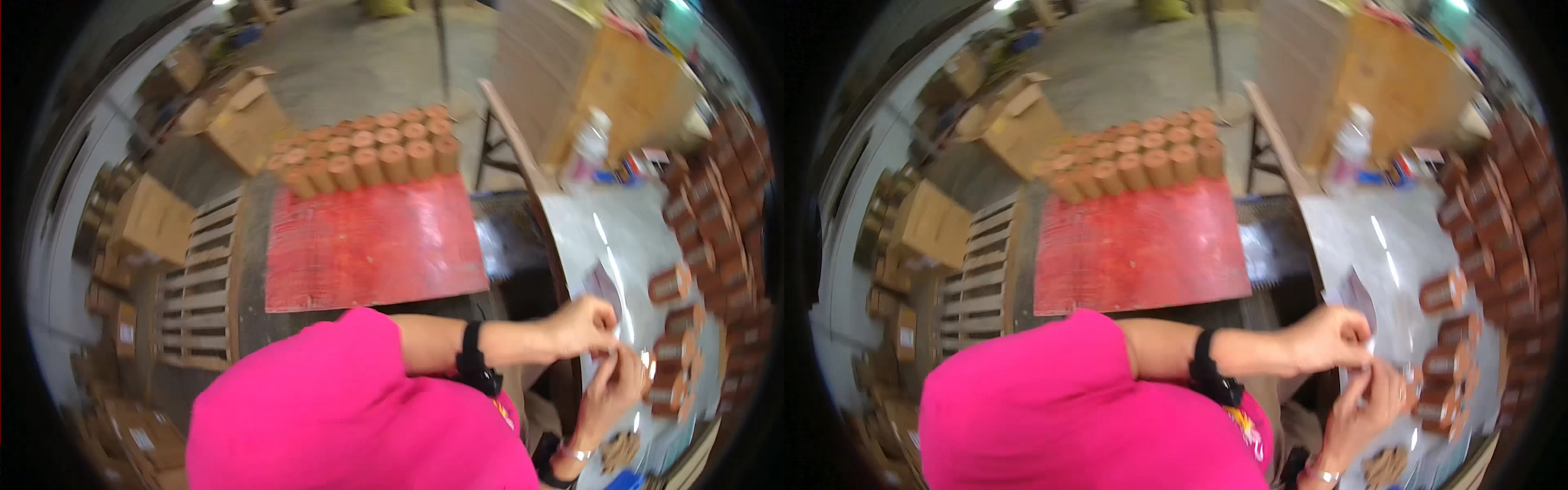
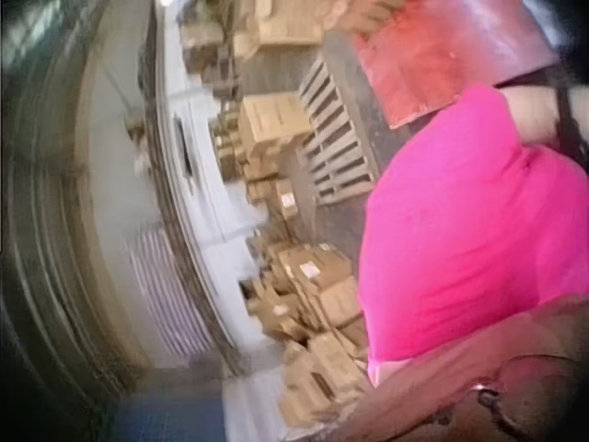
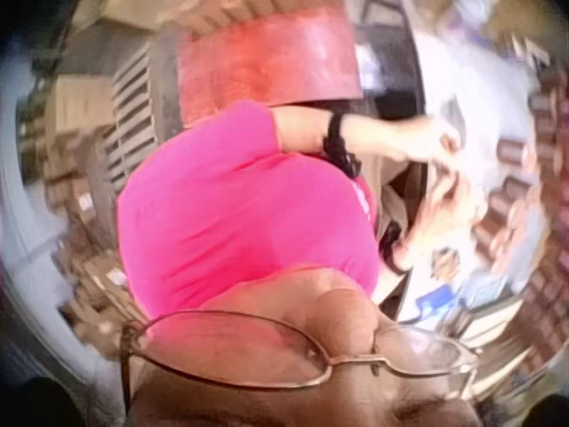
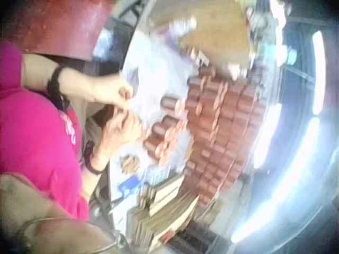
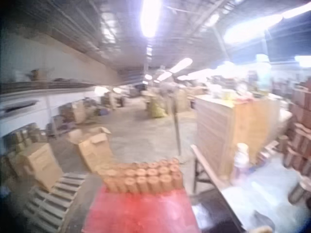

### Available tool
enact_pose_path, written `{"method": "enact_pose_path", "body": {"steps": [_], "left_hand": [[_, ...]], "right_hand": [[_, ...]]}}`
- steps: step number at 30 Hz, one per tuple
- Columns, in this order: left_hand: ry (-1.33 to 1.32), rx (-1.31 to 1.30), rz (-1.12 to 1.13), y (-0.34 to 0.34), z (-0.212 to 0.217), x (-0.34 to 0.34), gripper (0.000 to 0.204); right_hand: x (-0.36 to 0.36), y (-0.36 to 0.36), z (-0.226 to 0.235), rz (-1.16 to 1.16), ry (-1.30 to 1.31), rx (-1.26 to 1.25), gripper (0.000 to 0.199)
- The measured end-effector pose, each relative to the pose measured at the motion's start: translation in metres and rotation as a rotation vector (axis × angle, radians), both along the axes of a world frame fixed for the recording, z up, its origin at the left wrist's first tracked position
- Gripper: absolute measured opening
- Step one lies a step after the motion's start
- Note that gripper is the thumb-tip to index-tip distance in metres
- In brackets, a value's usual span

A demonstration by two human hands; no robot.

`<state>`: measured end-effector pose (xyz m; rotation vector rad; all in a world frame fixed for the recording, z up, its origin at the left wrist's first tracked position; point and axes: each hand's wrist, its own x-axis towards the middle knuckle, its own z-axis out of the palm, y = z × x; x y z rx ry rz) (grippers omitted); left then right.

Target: Wrapping brown paper around cylindrical components, securing them with tape, installing screws with a screwdriver, and applying labels.

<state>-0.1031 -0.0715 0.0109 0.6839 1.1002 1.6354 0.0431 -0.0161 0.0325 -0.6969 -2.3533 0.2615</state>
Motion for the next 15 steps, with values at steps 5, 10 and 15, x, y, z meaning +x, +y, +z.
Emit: {"method": "enact_pose_path", "body": {"steps": [5,10,15], "left_hand": [[-0.113,-0.01,0.044,-0.015,0.005,-0.022,0.023],[-0.181,-0.033,-0.097,-0.013,0.003,-0.02,0.013],[-0.159,-0.019,-0.104,-0.015,0.007,-0.017,0.011]], "right_hand": [[-0.024,-0.009,0.012,0.019,0.178,-0.186,0.019],[-0.015,-0.009,0.009,-0.018,0.186,-0.086,0.021],[-0.01,-0.007,0.009,-0.012,0.155,-0.043,0.021]]}}
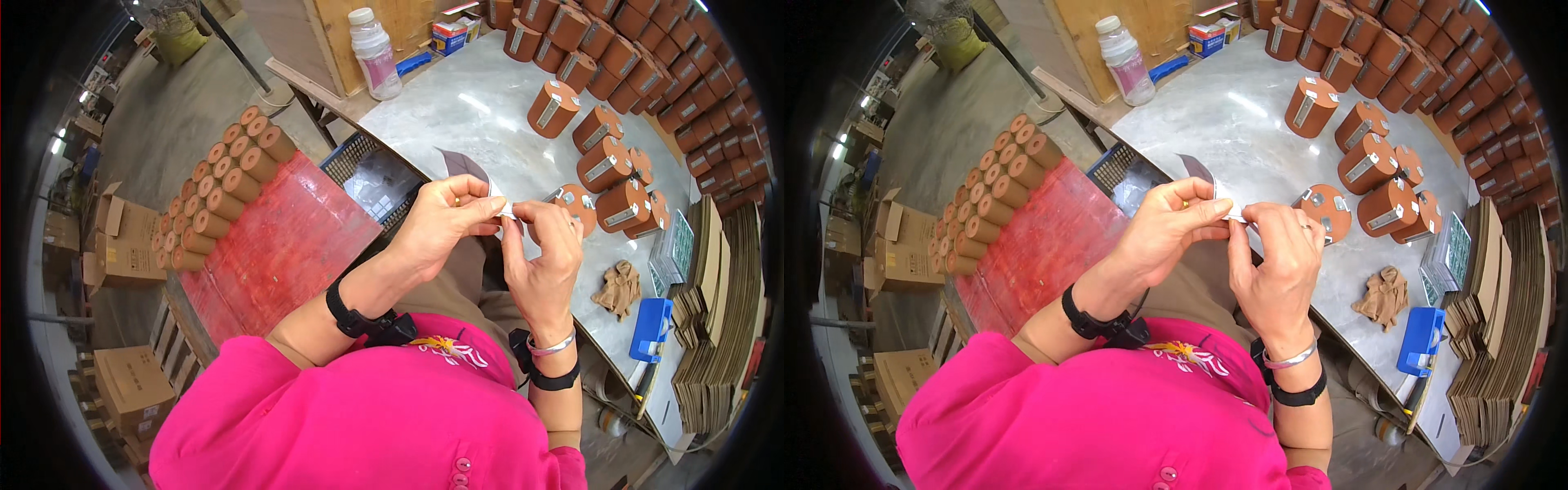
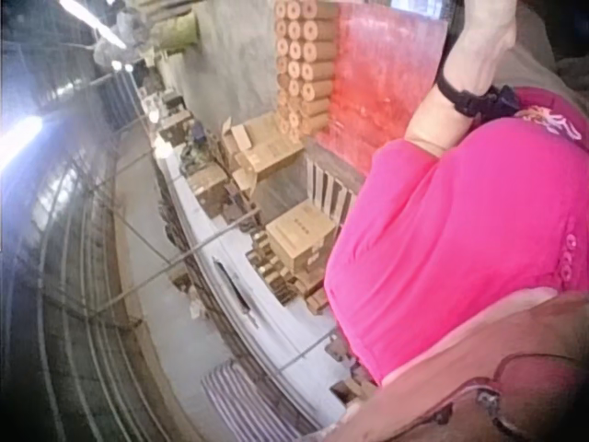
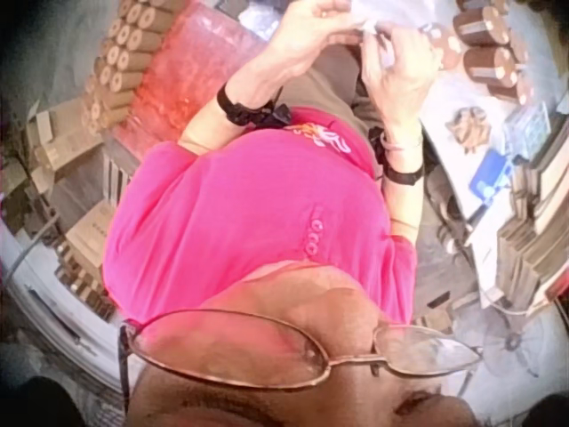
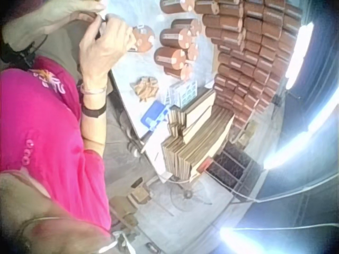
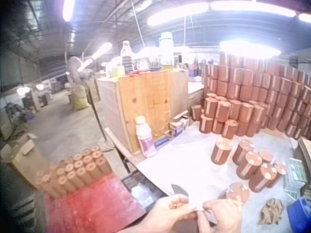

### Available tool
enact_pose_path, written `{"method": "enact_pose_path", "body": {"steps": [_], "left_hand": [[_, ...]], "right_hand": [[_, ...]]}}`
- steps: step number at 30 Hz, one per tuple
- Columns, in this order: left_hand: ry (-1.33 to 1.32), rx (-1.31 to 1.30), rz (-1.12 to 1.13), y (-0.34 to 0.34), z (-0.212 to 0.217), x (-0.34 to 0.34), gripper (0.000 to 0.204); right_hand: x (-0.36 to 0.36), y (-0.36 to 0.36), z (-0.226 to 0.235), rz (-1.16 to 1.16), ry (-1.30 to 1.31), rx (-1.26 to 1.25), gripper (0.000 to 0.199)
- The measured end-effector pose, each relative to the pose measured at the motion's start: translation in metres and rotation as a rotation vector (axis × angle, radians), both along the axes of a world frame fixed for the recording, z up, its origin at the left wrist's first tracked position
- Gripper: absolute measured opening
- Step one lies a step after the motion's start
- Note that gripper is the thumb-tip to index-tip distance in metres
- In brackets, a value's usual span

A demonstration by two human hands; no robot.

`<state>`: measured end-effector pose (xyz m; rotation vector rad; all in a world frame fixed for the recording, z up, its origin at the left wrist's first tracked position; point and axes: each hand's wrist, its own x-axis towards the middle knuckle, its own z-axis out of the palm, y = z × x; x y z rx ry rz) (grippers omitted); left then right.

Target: Wrapping brown paper around cylindrical components, securing them with tape, installing screws with a screwdriver, and applying labels.

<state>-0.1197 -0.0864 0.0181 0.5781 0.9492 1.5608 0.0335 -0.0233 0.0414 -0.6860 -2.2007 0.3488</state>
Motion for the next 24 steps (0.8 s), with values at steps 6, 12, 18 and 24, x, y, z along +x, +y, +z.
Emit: {"method": "enact_pose_path", "body": {"steps": [6,12,18,24], "left_hand": [[0.008,0.037,-0.007,-0.004,0.001,-0.002,0.013],[0.054,0.117,0.009,-0.005,0.005,-0.002,0.021],[0.214,0.172,-0.009,-0.007,0.009,-0.003,0.017],[0.334,0.16,0.006,-0.008,0.015,0.0,0.009]], "right_hand": [[-0.003,-0.002,0.003,0.015,0.034,-0.046,0.023],[0.0,-0.001,0.007,0.056,0.048,-0.039,0.023],[0.009,0.002,0.012,0.101,0.02,0.043,0.02],[0.013,0.004,0.013,0.119,-0.018,0.101,0.016]]}}
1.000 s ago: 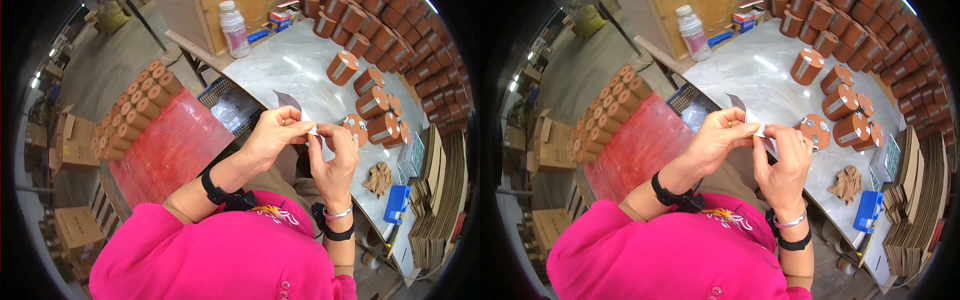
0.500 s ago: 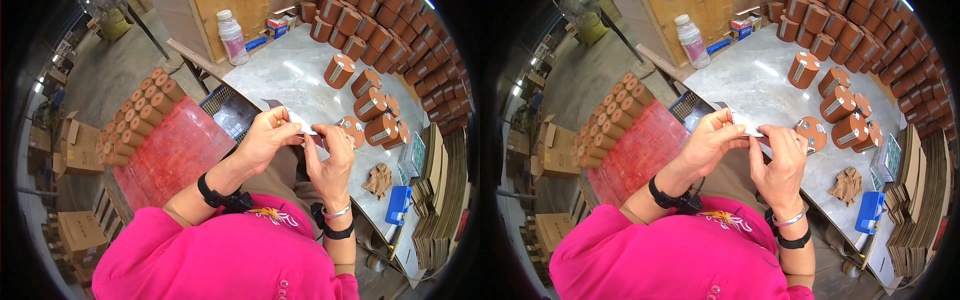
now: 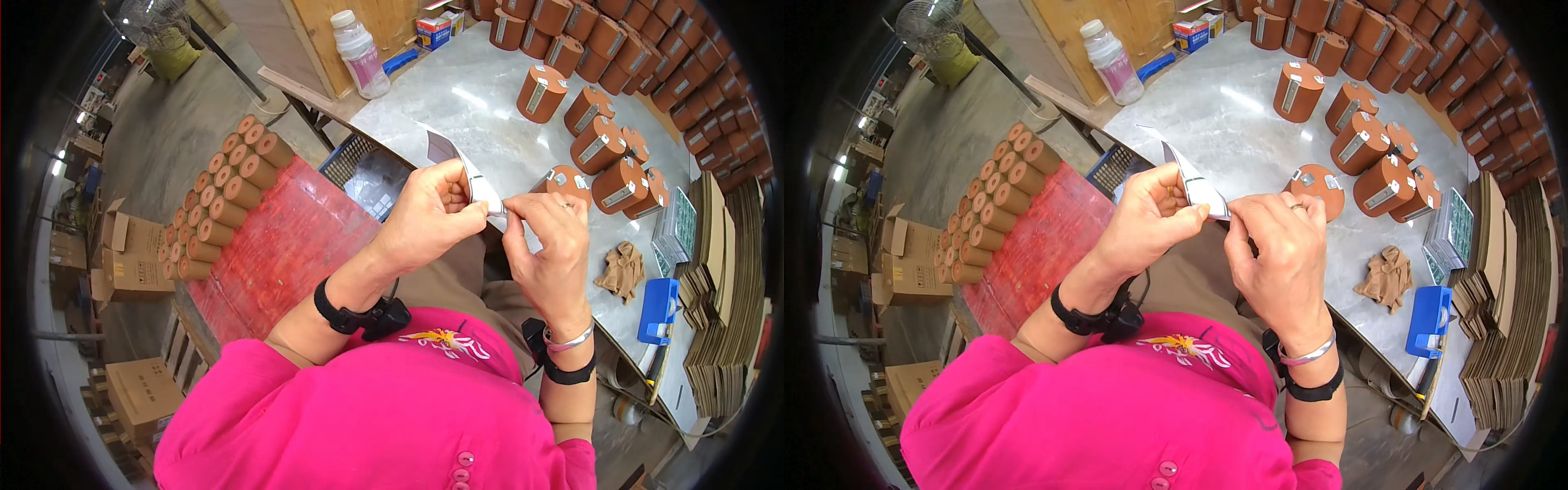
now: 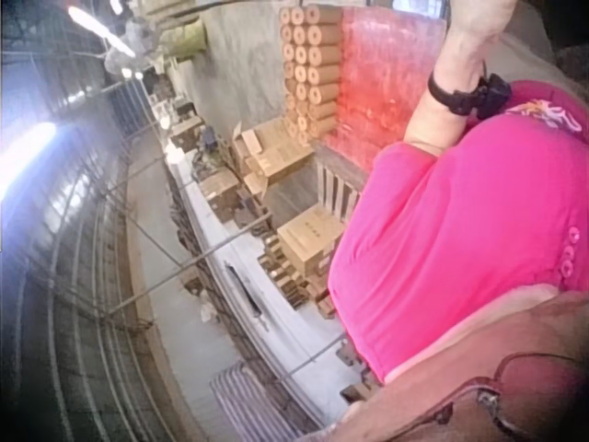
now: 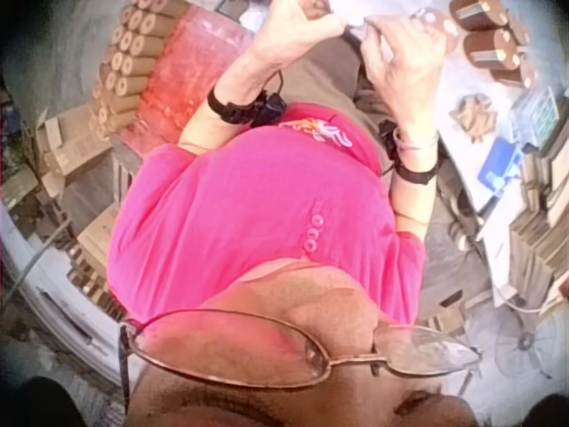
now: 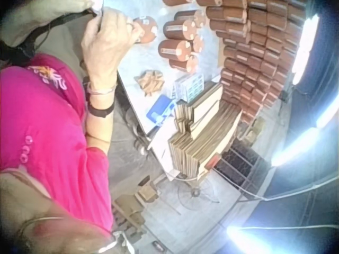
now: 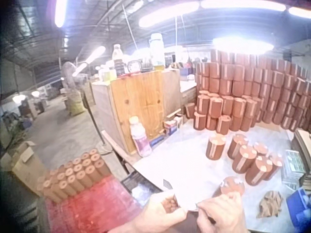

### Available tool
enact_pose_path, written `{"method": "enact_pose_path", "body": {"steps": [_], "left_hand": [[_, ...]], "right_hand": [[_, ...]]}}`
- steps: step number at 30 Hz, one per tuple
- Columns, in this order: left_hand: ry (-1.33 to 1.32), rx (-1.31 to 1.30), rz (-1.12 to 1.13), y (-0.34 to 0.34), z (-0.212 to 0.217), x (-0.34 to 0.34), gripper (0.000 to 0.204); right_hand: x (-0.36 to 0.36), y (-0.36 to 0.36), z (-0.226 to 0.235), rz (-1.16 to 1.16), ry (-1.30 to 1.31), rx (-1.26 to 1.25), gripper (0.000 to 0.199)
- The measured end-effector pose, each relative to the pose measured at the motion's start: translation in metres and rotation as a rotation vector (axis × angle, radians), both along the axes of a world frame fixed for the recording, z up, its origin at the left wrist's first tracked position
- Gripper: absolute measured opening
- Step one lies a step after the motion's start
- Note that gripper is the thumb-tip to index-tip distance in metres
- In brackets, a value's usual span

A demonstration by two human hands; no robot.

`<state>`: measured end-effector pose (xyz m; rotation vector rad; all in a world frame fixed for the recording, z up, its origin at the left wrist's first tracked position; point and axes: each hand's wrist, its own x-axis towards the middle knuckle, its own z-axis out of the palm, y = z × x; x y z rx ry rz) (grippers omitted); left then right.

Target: Wrapping brown paper around cylindrical components, securing them with tape, installing screws with a screwdriver, and applying labels.

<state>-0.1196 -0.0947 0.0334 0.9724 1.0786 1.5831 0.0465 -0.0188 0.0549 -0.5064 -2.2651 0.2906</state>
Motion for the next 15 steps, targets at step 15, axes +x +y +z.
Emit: {"method": "enact_pose_path", "body": {"steps": [15], "left_hand": [[-0.013,-0.013,-0.062,0.027,0.0,-0.023,0.014]], "right_hand": [[0.003,0.018,-0.001,-0.241,0.389,-0.439,0.004]]}}
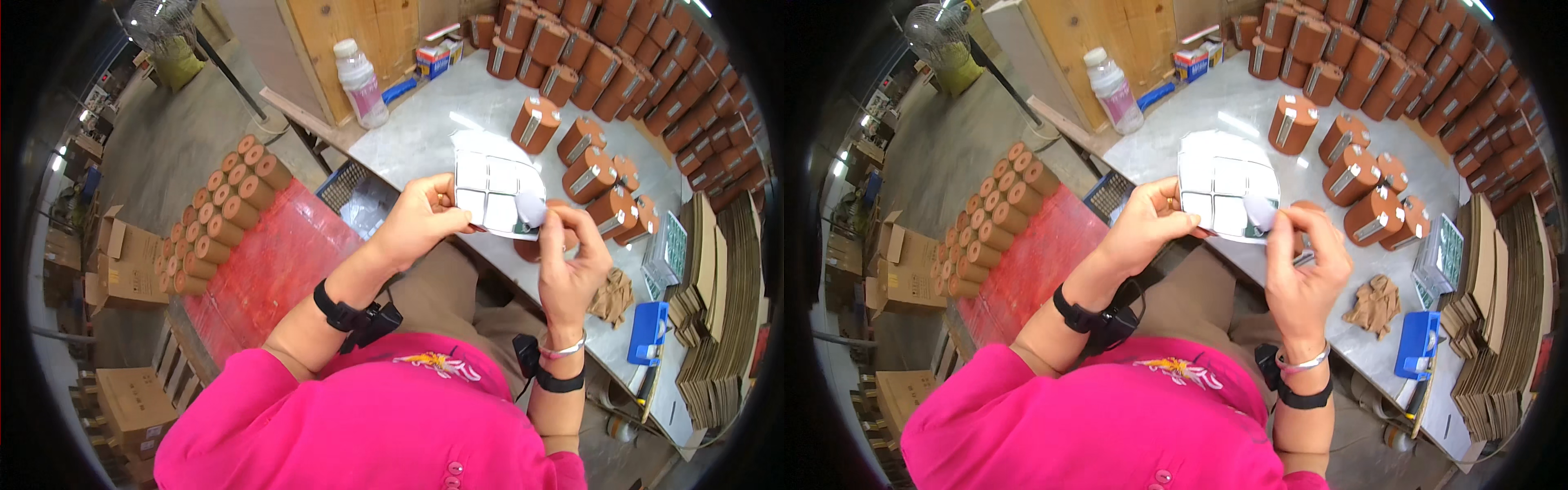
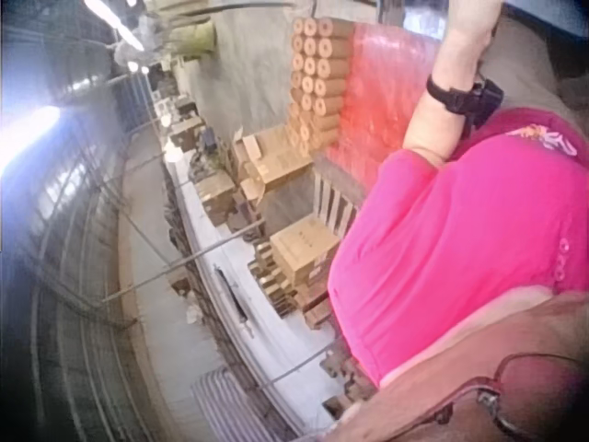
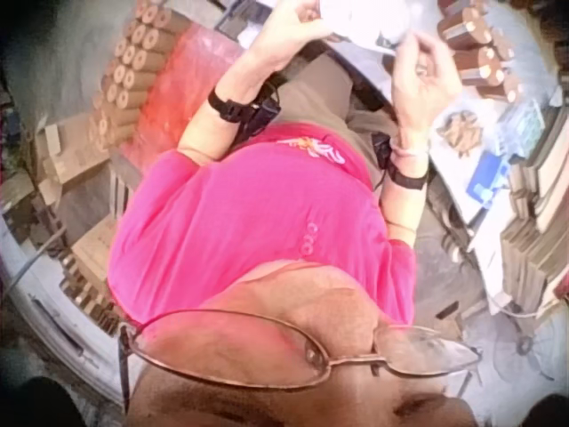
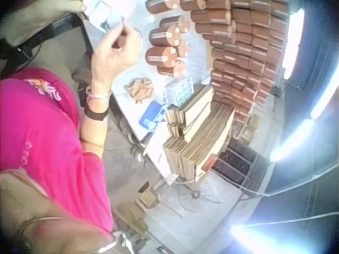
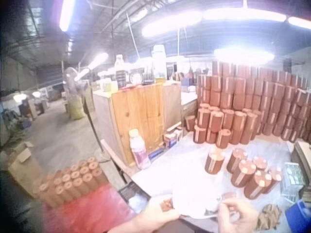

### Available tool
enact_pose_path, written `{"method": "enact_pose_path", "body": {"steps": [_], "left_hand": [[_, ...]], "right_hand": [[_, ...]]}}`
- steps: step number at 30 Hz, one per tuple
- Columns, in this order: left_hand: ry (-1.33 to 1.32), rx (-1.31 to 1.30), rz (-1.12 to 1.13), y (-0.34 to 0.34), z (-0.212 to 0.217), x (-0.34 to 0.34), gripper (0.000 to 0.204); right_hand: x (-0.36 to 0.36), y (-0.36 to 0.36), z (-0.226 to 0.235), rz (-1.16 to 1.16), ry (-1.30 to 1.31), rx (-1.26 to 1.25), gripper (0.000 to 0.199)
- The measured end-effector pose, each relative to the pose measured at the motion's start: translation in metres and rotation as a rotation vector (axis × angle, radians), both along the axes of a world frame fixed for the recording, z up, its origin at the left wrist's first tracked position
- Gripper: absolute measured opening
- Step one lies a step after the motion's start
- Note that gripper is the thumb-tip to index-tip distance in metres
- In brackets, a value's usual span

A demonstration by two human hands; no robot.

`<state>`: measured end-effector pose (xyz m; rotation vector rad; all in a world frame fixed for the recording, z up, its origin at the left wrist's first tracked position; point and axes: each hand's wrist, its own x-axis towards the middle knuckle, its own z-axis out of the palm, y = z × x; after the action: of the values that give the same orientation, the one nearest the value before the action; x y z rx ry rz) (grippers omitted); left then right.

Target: Wrapping brown paper around cylindrical components, securing them with tape, installing screws with a screwdriver, and applying labels.

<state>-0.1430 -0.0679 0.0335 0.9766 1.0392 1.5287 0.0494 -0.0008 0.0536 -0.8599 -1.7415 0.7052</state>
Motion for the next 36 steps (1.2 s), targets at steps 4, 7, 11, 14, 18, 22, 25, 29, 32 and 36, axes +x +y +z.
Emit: {"method": "enact_pose_path", "body": {"steps": [4,7,11,14,18,22,25,29,32,36], "left_hand": [[-0.067,-0.16,0.074,0.066,-0.024,-0.049,0.006],[0.073,-0.226,0.207,0.127,-0.039,-0.082,0.01],[1.035,-0.559,0.565,0.174,-0.086,-0.121,0.033],[1.42,-0.364,0.925,0.164,-0.101,-0.109,0.03],[1.111,0.036,0.75,0.117,-0.061,-0.057,0.023],[0.247,-0.083,0.044,0.035,-0.029,0.025,0.021],[-0.033,-0.079,-0.037,0.02,-0.008,0.05,0.021],[-0.064,-0.122,-0.032,0.02,-0.021,0.048,0.019],[-0.116,-0.152,-0.078,0.016,-0.021,0.045,0.017],[-0.049,-0.148,-0.118,0.015,-0.009,0.046,0.016]], "right_hand": [[0.018,0.007,0.009,-0.095,0.163,0.001,0.006],[0.022,0.004,0.009,-0.118,0.142,0.016,0.006],[0.03,0.001,-0.002,-0.142,-0.01,0.088,0.006],[0.03,-0.002,-0.001,-0.159,0.021,-0.006,0.004],[0.025,0.006,-0.011,-0.209,-0.008,0.039,0.002],[0.003,0.006,-0.016,-0.192,-0.143,0.227,0.006],[-0.006,0.003,-0.024,-0.07,-0.211,0.348,0.012],[-0.005,-0.005,-0.029,-0.015,-0.259,0.41,0.016],[0.003,-0.01,-0.024,0.06,-0.247,0.314,0.019],[0.018,-0.017,-0.013,0.089,-0.156,0.17,0.016]]}}
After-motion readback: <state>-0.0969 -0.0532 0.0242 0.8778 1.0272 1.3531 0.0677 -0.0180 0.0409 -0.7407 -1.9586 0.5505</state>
